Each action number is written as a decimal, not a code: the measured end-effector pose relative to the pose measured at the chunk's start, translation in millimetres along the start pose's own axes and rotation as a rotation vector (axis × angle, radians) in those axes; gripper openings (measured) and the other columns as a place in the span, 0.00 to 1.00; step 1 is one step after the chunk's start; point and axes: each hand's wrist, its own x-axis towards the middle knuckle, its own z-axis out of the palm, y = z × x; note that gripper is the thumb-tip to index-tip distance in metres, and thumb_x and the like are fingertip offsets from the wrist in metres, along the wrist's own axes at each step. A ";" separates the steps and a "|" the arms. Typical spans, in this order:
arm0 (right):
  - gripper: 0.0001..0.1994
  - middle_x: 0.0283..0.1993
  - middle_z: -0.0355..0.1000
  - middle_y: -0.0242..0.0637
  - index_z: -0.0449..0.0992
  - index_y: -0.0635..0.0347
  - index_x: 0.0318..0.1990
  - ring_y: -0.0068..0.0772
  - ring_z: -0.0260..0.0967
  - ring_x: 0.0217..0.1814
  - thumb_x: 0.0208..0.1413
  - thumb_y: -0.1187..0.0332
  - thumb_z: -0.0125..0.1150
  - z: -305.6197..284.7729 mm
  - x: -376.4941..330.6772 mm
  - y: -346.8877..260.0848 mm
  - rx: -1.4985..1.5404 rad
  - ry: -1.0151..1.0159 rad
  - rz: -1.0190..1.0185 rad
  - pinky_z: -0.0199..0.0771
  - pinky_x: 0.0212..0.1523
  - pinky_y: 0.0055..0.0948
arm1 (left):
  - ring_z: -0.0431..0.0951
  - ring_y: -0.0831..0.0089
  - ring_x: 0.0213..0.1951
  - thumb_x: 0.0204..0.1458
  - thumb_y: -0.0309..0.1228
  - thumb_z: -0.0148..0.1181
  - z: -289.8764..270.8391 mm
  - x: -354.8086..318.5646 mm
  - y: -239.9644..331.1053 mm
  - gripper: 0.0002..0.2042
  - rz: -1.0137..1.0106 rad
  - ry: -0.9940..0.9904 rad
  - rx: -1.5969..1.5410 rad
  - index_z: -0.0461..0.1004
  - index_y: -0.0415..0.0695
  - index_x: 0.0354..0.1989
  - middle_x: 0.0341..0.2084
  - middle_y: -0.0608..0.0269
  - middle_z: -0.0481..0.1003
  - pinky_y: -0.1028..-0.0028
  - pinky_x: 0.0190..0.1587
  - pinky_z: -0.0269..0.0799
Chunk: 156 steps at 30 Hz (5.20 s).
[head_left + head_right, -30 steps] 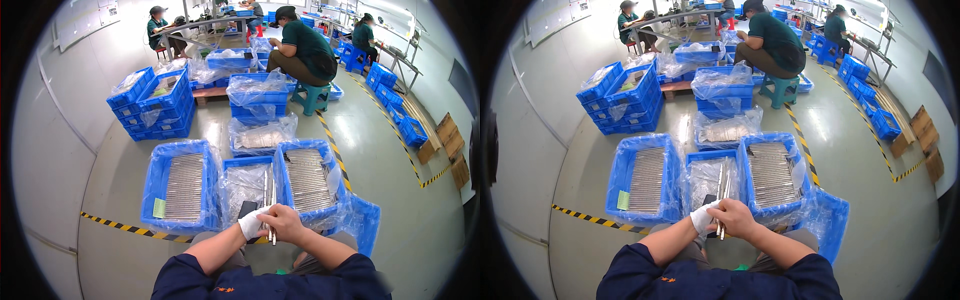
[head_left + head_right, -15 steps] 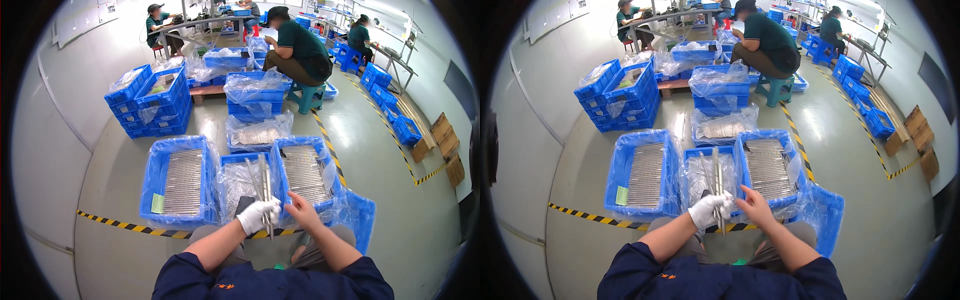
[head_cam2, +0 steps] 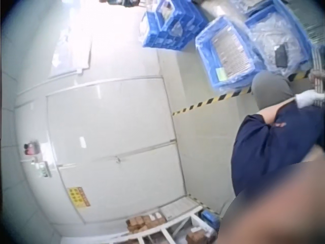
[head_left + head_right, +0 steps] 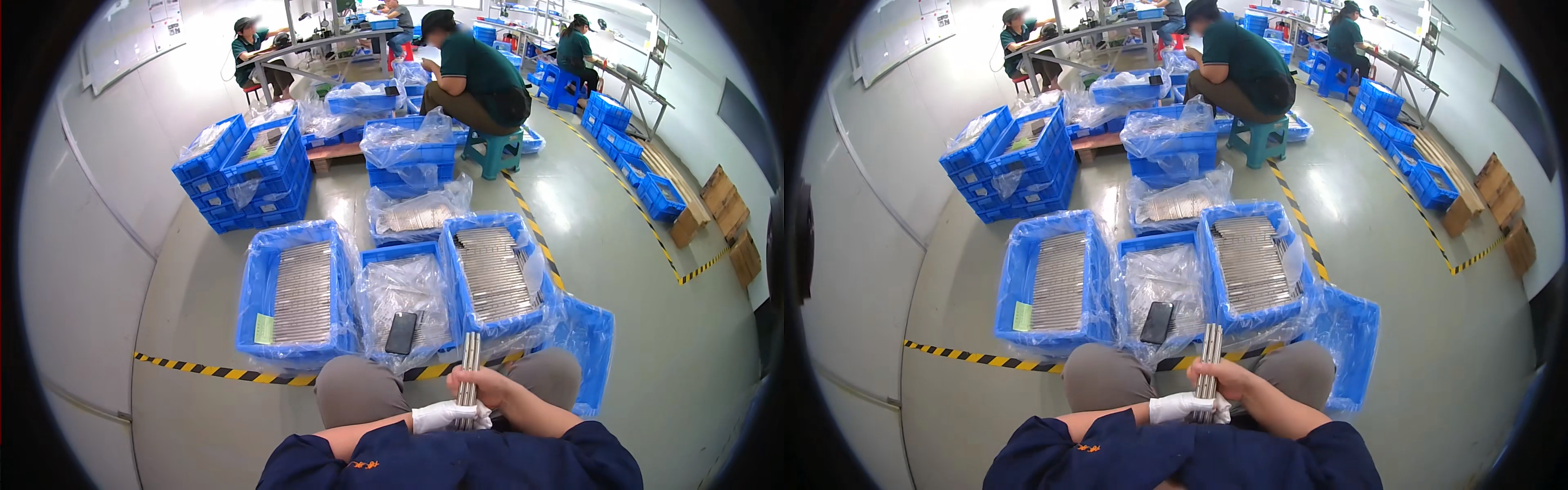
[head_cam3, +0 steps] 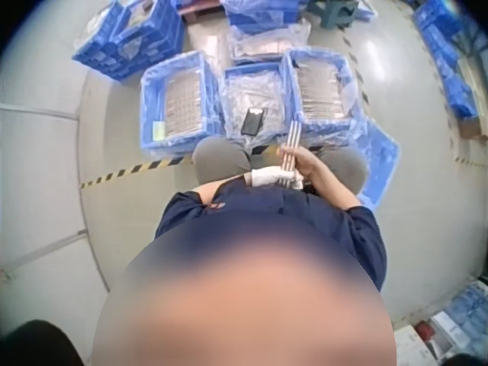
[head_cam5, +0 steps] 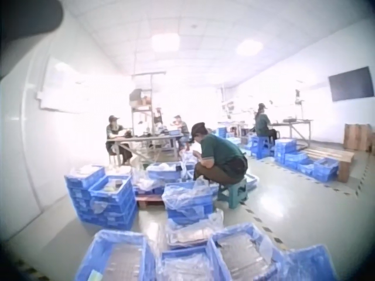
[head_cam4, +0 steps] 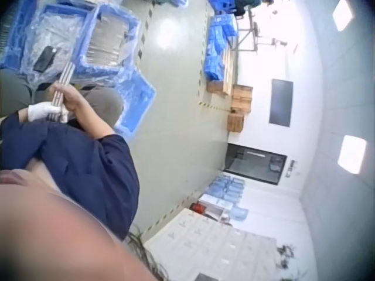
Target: Inspecting and sorting metal tubes in a manufacturing warehouse.
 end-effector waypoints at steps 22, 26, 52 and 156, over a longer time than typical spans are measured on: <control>0.04 0.26 0.63 0.28 0.68 0.61 0.25 0.18 0.59 0.27 0.45 0.74 0.57 56.5 2.8 -62.7 -0.655 0.429 -0.705 0.59 0.28 0.18 | 0.70 0.67 0.37 0.54 0.47 0.38 -10.3 11.3 48.9 0.18 0.458 0.384 -0.617 0.69 0.47 0.40 0.33 0.61 0.72 0.69 0.37 0.67; 0.06 0.26 0.63 0.32 0.66 0.59 0.26 0.22 0.60 0.26 0.48 0.68 0.54 44.1 13.3 -98.4 -0.218 0.264 -0.442 0.61 0.26 0.20 | 0.71 0.71 0.26 0.52 0.46 0.45 3.6 -2.1 76.3 0.20 0.299 -0.206 -0.213 0.64 0.42 0.45 0.31 0.60 0.71 0.76 0.28 0.66; 0.12 0.31 0.65 0.30 0.65 0.57 0.43 0.24 0.65 0.35 0.51 0.67 0.53 -6.0 59.9 -118.3 0.115 0.080 -0.276 0.68 0.36 0.26 | 0.59 0.81 0.11 0.53 0.48 0.42 -20.3 -1.6 135.4 0.20 0.144 0.246 0.389 0.68 0.41 0.37 0.12 0.69 0.62 0.81 0.14 0.54; 0.18 0.39 0.70 0.35 0.70 0.66 0.41 0.24 0.66 0.41 0.37 0.82 0.58 -14.5 -4.8 -198.1 -0.600 0.244 -0.498 0.66 0.41 0.19 | 0.66 0.83 0.19 0.40 0.29 0.57 -16.9 -26.9 163.4 0.07 0.311 0.737 0.572 0.73 0.38 0.26 0.18 0.66 0.71 0.82 0.19 0.60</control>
